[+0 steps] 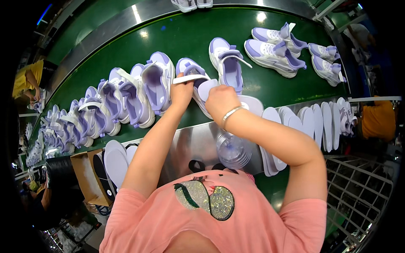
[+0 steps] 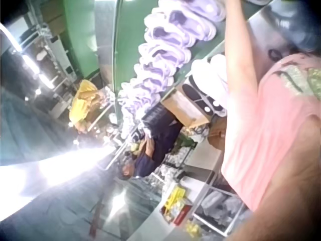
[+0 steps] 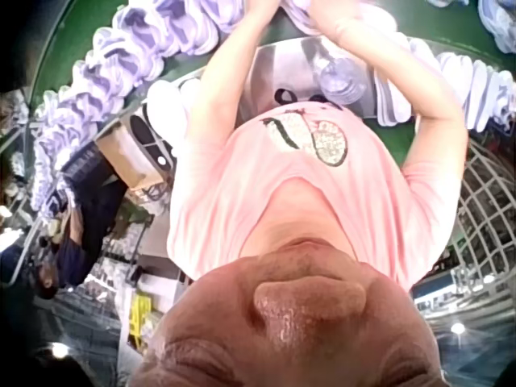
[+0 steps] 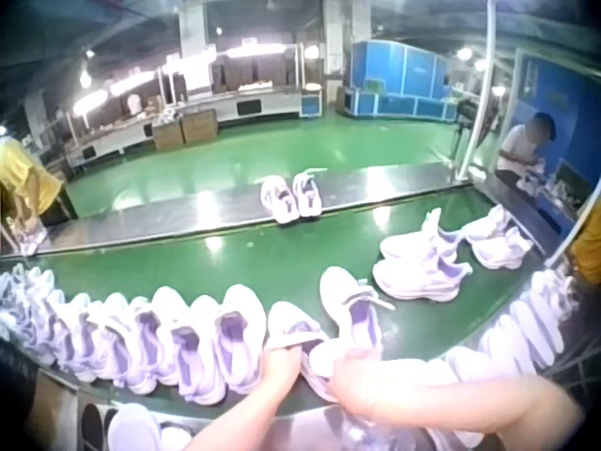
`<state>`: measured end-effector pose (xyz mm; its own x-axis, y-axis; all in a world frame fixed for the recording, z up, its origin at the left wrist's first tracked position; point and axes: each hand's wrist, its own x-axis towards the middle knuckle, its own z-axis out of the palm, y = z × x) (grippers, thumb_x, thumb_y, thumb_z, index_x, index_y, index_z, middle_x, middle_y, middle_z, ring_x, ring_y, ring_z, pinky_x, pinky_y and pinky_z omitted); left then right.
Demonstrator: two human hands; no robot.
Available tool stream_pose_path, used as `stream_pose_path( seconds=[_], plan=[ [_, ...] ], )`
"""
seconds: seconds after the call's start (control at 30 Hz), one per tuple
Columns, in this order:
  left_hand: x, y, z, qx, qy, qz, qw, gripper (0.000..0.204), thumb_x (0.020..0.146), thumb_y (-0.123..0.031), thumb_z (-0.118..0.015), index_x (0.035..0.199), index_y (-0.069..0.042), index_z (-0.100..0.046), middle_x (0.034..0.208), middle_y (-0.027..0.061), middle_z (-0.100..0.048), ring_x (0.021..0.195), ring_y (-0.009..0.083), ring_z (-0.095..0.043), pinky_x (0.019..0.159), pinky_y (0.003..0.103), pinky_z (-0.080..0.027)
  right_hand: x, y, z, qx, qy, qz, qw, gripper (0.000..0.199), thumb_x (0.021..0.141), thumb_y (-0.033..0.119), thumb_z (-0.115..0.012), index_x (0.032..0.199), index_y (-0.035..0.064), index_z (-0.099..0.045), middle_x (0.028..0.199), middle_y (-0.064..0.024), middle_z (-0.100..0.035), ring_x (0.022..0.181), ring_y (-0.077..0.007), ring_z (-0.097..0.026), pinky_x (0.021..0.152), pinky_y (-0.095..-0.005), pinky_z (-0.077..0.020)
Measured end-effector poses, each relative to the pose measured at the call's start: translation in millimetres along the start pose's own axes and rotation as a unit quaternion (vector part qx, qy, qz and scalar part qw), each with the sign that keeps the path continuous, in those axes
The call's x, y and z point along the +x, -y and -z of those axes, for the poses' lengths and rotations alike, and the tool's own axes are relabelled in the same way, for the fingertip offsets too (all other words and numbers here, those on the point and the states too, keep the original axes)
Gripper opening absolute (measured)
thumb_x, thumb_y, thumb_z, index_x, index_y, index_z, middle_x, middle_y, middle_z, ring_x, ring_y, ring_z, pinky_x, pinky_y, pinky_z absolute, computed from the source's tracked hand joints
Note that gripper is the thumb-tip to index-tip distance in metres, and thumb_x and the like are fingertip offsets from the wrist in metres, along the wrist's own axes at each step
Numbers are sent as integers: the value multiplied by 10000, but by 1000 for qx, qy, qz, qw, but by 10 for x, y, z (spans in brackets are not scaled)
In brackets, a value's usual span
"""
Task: The person picks up white insoles from a stack and inserts them into purple and white sneakers on a conveyor belt, smoothing the insoles down inside each shoe. The person also moves a stack of insoles to a storage rack.
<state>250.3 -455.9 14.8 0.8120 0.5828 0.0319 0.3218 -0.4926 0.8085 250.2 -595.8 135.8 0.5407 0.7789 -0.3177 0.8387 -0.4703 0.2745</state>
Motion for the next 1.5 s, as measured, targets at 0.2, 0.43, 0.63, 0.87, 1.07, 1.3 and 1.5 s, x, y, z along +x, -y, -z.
stream_pose_path(
  seconds=[0.2, 0.43, 0.63, 0.87, 1.07, 1.3, 1.5],
  plan=[
    [7, -38, -56, 30, -2, 42, 999, 261, 764, -261, -566, 879, -28, -546, 738, 165, -601, 693, 326, -583, 613, 378, -454, -44, 59, -131, -74, -47, 44, 995, 159, 674, 105, -546, 792, 49, -637, 825, -118, -565, 757, -257, -572, 562, -326, -459],
    [-45, -11, -36, -13, 13, -18, 1000, 269, 727, -169, -544, 961, -44, -499, 705, 206, -584, 683, 389, -564, 611, 451, -453, 648, 212, -598, 232, -26, -117, 965, 162, 708, 103, -509, 799, 14, -609, 895, -167, -535, 797, -291, -555, 661, -353, -478],
    [-68, -62, -44, 39, 11, 31, 999, 321, 737, -181, -551, 1031, -75, -478, 784, 203, -590, 766, 371, -562, 646, 450, -451, 75, 191, -470, 148, -47, -85, 984, 247, 703, 170, -557, 922, 55, -567, 938, -147, -522, 875, -272, -527, 734, -372, -448],
    [-50, -52, 5, 14, 54, 47, 997, 311, 811, -296, -499, 976, -33, -503, 822, 199, -590, 791, 359, -569, 672, 401, -444, 101, 8, -421, 158, -23, -31, 987, 141, 719, 150, -512, 774, 49, -594, 831, -119, -565, 803, -252, -558, 654, -341, -472],
    [-20, -45, 70, -26, 62, 67, 996, 290, 834, -292, -474, 886, -17, -550, 786, 177, -589, 757, 286, -570, 667, 348, -436, 644, 167, -738, 219, -6, -43, 975, 145, 708, 85, -509, 782, 48, -628, 874, -166, -588, 791, -290, -587, 666, -364, -483],
    [-81, 58, -27, -111, 86, 21, 990, 328, 715, -123, -564, 1004, -10, -455, 893, 226, -577, 851, 333, -571, 721, 353, -459, 981, 131, -723, 225, 247, 9, 942, 302, 794, 145, -425, 1050, 58, -560, 1140, -151, -503, 1030, -247, -507, 861, -337, -401],
    [-63, 66, 27, -177, 120, 41, 976, 426, 618, 21, -524, 1030, 21, -417, 961, 221, -556, 894, 331, -565, 767, 348, -453, 1191, 192, -919, 135, 232, 38, 963, 450, 810, 199, -357, 1248, 99, -338, 1298, -94, -303, 1206, -196, -278, 980, -317, -244]
  ],
)
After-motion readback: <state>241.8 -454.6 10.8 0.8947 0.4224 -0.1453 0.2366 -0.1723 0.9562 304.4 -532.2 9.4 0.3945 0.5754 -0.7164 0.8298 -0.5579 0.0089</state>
